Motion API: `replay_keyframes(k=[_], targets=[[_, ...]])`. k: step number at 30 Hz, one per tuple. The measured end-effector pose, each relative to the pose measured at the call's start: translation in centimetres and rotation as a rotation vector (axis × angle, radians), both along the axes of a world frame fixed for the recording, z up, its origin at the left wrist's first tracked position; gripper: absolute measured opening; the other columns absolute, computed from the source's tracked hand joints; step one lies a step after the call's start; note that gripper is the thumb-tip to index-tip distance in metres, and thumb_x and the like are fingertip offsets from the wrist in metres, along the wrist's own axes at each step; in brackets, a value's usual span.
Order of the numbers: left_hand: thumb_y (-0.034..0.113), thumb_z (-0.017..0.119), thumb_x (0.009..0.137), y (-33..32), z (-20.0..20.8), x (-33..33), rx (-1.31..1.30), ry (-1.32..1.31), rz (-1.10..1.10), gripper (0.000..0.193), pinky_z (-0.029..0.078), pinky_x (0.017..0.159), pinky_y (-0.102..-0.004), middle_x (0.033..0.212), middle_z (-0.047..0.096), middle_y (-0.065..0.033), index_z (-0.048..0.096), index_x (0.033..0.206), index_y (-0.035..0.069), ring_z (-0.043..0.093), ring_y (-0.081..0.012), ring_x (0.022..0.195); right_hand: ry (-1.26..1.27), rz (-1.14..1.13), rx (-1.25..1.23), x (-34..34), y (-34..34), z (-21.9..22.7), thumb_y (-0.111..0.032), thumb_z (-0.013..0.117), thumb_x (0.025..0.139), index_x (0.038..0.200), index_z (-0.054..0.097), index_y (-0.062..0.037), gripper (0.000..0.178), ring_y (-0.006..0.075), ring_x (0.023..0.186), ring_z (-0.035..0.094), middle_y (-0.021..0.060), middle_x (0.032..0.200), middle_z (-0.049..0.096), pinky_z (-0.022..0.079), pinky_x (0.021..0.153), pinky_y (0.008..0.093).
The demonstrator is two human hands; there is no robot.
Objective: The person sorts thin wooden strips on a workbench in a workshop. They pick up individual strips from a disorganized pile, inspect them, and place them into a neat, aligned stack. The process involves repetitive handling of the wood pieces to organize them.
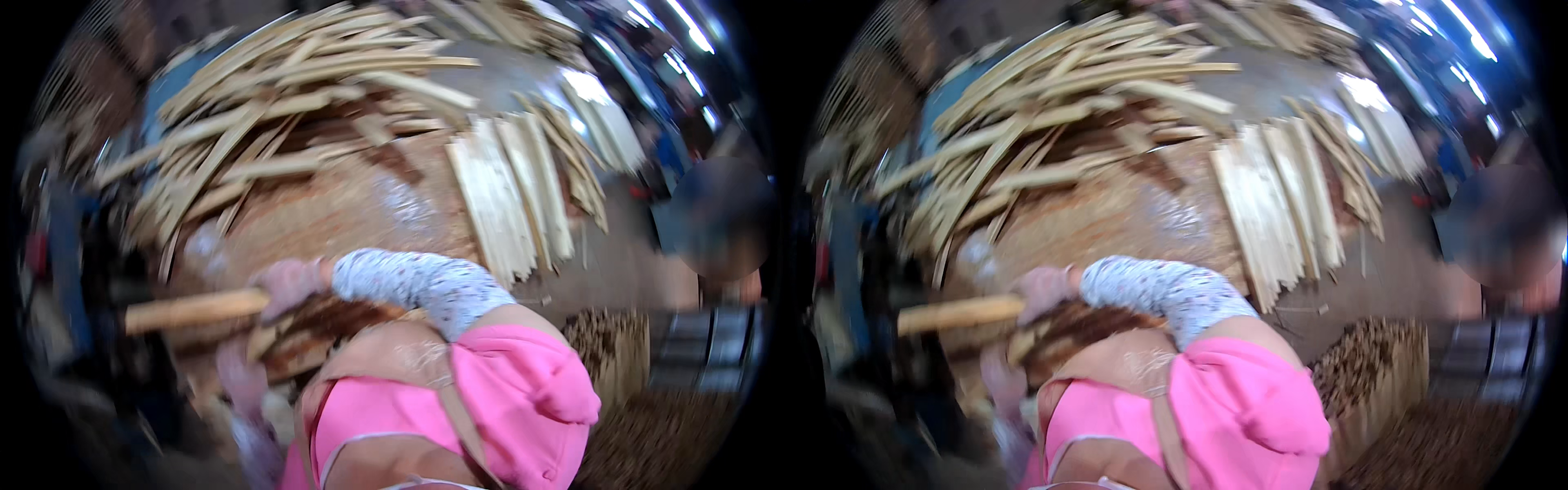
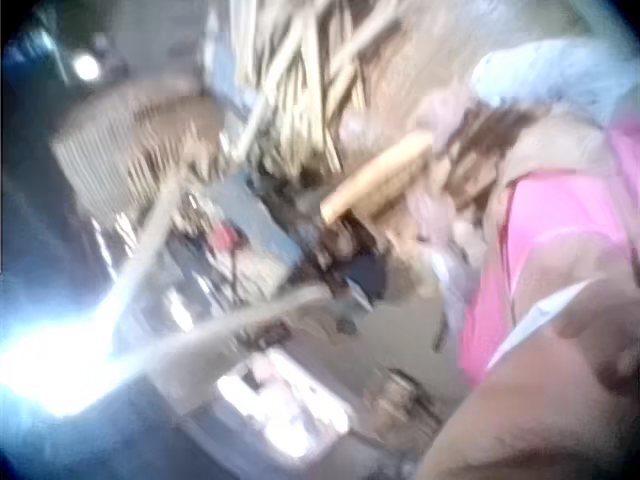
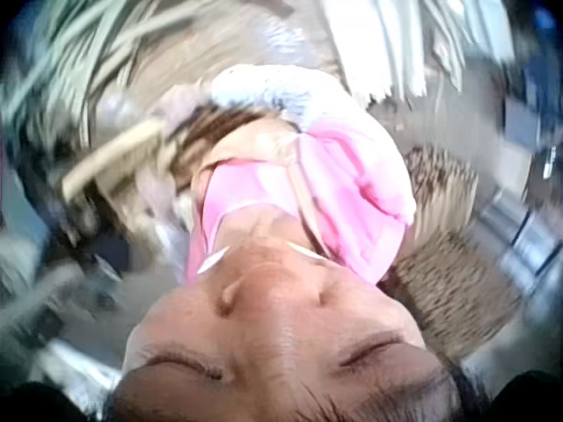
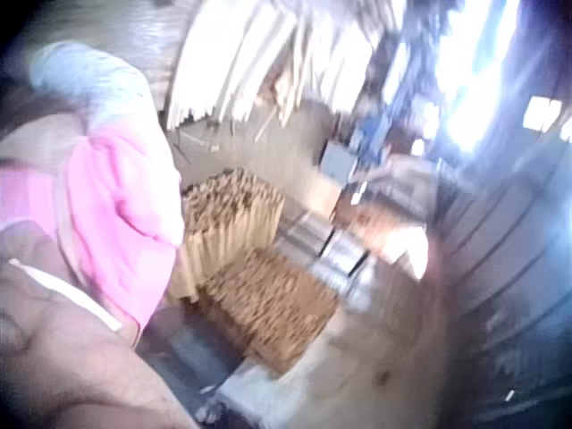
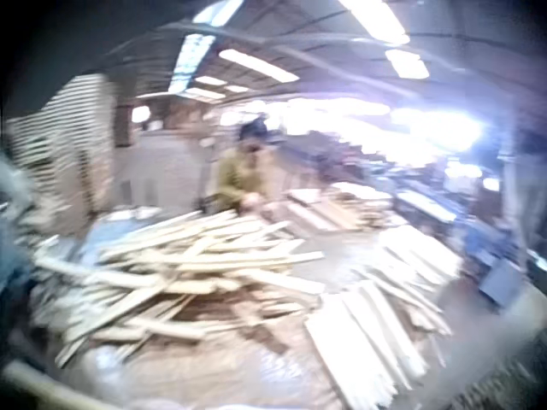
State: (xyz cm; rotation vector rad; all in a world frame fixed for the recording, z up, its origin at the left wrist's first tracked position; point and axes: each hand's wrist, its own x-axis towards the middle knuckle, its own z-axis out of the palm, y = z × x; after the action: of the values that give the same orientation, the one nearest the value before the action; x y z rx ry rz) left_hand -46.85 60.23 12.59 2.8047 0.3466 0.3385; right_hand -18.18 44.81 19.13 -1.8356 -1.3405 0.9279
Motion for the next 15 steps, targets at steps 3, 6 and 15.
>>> replay_keyframes(k=[3, 6, 15], targets=[[0.005, 0.073, 0.073, 3.5, 2.1, 4.8, 0.272, -0.082, -0.143, 0.05, 0.039, 0.121, -0.0591, 0.124, 0.069, -0.0137, 0.07, 0.123, 0.009, 0.063, -0.0337, 0.125, 0.329, 0.098, -0.228, -0.7, -0.8, -0.4, -0.046, 0.08, 0.086, 0.139, 0.068, -0.009, 0.066, 0.0233, 0.098, 0.071, 0.0115, 0.113, 0.076, 0.057, 0.091, 0.0385], [0.023, 0.074, 0.088, 1.1, 3.2, 9.5, 0.348, -0.366, 0.236, 0.052, 0.033, 0.125, -0.0584, 0.139, 0.064, -0.0137, 0.062, 0.136, 0.007, 0.05, -0.0331, 0.143, 0.572, -0.121, -0.032, -1.4, -0.3, -5.2, -0.041, 0.08, 0.089, 0.145, 0.062, -0.0025, 0.071, 0.0186, 0.097, 0.071, 0.0118, 0.111, 0.077, 0.058, 0.09, 0.0367], [0.031, 0.078, 0.097, -5.8, -4.5, 15.7, -1.589, -0.686, 0.736, 0.042, 0.054, 0.09, -0.0368, 0.11, 0.069, -0.0118, 0.067, 0.122, -0.001, 0.065, -0.021, 0.1, -0.111, -0.156, -0.407, -2.8, 2.3, -5.1, -0.054, 0.042, 0.11, 0.164, 0.038, -0.0154, 0.067, 0.0524, 0.109, 0.069, 0.0353, 0.119, 0.07, 0.055, 0.091, 0.0583]])
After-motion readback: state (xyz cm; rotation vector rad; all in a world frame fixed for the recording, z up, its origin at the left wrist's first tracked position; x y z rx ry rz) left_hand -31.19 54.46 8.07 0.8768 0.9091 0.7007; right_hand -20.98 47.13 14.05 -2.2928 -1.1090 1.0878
